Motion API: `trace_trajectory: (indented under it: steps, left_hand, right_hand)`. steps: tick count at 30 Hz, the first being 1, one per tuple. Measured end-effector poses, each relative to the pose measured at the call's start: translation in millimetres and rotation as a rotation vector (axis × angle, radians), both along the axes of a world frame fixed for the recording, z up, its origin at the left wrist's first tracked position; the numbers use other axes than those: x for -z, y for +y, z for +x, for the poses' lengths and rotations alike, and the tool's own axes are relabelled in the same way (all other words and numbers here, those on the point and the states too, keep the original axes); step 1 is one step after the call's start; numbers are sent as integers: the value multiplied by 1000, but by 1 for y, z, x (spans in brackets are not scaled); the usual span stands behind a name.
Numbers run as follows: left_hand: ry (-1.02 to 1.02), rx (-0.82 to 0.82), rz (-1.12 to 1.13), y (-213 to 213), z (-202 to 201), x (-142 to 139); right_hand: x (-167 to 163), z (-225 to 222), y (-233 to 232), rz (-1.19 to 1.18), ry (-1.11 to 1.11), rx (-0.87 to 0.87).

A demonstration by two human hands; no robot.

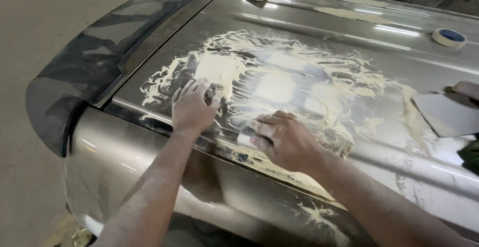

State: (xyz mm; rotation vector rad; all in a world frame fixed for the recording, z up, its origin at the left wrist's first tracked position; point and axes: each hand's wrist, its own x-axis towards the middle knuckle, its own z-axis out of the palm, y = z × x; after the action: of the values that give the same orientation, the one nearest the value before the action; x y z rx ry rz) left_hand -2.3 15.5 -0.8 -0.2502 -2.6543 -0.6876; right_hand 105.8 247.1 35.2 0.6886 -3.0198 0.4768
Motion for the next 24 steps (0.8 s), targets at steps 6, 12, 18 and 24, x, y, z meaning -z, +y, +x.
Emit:
trace_trajectory:
  steps: [6, 12, 18, 24]
  left_hand:
    - [11, -14, -12, -4, -1, 3]
    - [-72, -28, -63, 0, 1, -3]
    - [-94, 16, 33, -5, 8, -5]
    - [-25, -7, -53, -5, 0, 3]
  right_hand:
    - [1, 52, 15, 272, 134, -18]
    - [6, 4, -25, 377, 261, -90]
    - [-12, 12, -33, 306, -85, 0]
    - [-11, 40, -13, 386, -45, 47]
